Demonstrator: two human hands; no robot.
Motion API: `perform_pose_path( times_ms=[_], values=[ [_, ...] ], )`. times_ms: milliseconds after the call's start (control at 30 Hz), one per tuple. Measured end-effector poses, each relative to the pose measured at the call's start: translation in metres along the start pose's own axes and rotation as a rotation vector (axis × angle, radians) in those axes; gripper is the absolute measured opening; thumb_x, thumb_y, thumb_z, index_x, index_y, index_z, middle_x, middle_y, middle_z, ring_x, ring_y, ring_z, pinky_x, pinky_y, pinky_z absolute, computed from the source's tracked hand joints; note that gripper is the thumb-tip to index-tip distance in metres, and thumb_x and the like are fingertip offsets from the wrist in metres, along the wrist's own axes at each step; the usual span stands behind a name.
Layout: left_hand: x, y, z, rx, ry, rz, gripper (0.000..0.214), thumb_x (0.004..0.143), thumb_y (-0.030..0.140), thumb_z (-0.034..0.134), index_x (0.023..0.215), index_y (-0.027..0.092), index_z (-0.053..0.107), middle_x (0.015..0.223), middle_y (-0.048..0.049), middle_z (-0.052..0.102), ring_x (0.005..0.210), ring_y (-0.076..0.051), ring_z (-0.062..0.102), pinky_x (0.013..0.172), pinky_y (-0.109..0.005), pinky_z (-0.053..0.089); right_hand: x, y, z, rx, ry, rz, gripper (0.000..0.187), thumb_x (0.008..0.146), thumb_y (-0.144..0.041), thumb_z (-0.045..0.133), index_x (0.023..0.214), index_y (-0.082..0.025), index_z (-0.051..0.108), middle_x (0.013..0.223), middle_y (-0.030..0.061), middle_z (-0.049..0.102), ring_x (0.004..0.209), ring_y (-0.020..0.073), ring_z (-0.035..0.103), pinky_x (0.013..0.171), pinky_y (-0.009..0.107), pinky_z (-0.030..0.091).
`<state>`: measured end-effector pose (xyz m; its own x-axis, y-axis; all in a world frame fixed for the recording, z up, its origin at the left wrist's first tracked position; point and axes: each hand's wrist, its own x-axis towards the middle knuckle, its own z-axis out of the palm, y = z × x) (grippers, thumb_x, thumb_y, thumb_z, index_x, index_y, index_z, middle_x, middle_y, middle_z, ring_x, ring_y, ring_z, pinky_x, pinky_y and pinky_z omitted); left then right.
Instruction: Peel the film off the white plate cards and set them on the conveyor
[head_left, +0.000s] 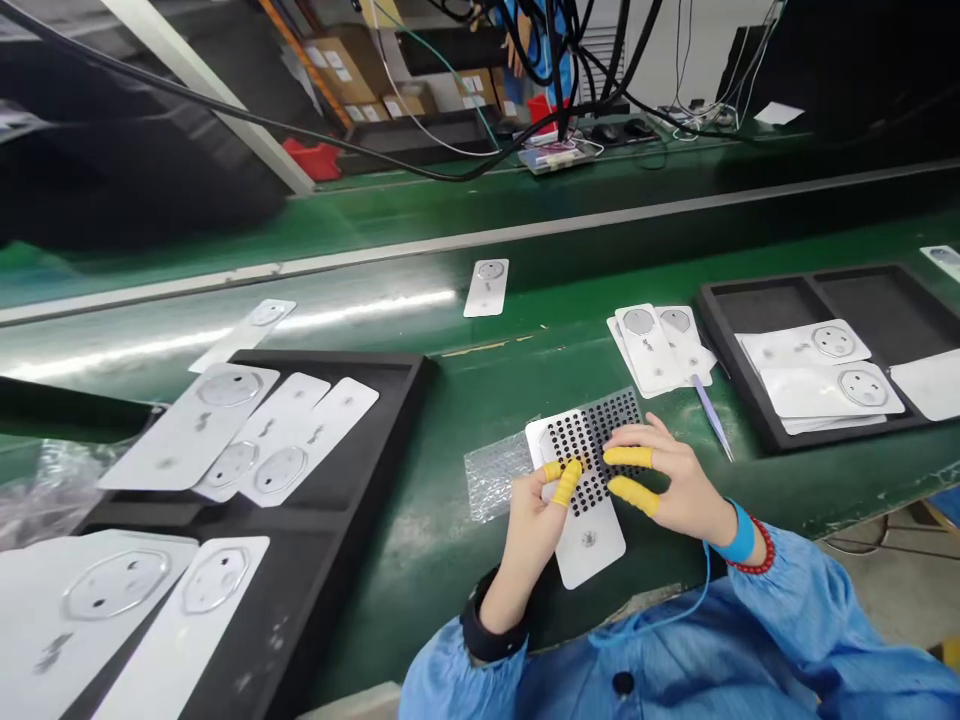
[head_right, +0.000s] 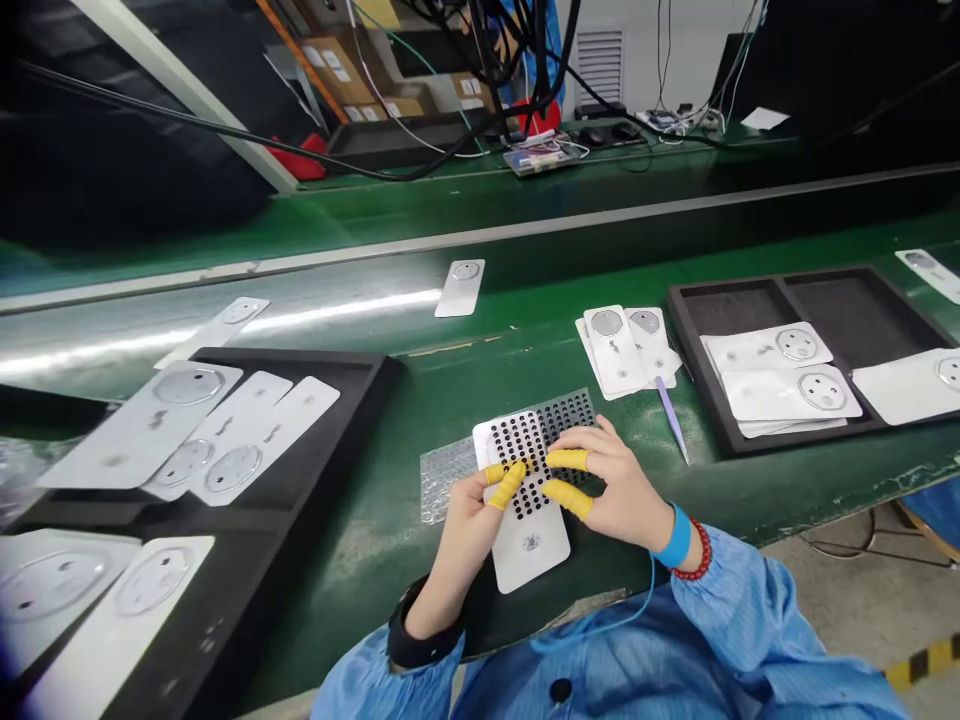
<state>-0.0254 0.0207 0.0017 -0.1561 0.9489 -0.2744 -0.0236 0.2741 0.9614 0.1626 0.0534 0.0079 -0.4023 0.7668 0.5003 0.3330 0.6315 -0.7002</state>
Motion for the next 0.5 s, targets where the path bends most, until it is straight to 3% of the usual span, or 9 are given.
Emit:
perform_pose_path(
  times_ms=[100,200,367,500],
  values=[
    [-0.001,-0.002,0.004,-0.045,-0.014,-0.014,0.031,0.068,0.045,0.077,0.066,0.015,0.074,0.072,-0.0079,0.075,0.076,-0.025,0.069,0.066,-0.029,0.052,0.007,0.001,0.006,0.014,-0.043,-0.019,0.011,0.093,-0.022,0.059,0.096,-0.02,0.069,0.094,0.0059,0.07,0.084,0.0167,0.067,0.089,0.038,0.055],
    [-0.001,-0.003,0.007,-0.1,-0.037,-0.036,0.034,0.071,0.047,0.074,0.065,0.014,0.073,0.066,-0.0063,0.073,0.061,-0.019,0.065,0.06,-0.027,0.051,0.007,0.004,0.015,-0.023,-0.113,-0.05,0.018,0.097,-0.023,0.052,0.098,-0.019,0.069,0.096,0.0085,0.068,0.083,0.0169,0.067,0.071,0.028,0.058],
    [-0.002,-0.001,0.008,-0.178,-0.072,-0.091,0.036,0.069,0.048,0.076,0.065,0.013,0.071,0.058,-0.0041,0.069,0.051,-0.015,0.059,0.052,-0.025,0.046,0.005,0.005,0.019,0.056,-0.052,0.008,0.014,0.095,-0.024,0.057,0.099,-0.018,0.07,0.096,0.0087,0.068,0.085,0.017,0.067,0.074,0.028,0.058],
    [-0.004,0.002,0.008,-0.225,-0.074,-0.119,0.034,0.065,0.046,0.078,0.063,0.013,0.071,0.057,-0.0028,0.068,0.051,-0.015,0.057,0.052,-0.025,0.044,0.007,0.003,0.018,0.143,-0.076,0.084,0.008,0.091,-0.021,0.061,0.093,-0.019,0.068,0.092,0.0065,0.068,0.082,0.0159,0.066,0.073,0.028,0.057]
  ],
)
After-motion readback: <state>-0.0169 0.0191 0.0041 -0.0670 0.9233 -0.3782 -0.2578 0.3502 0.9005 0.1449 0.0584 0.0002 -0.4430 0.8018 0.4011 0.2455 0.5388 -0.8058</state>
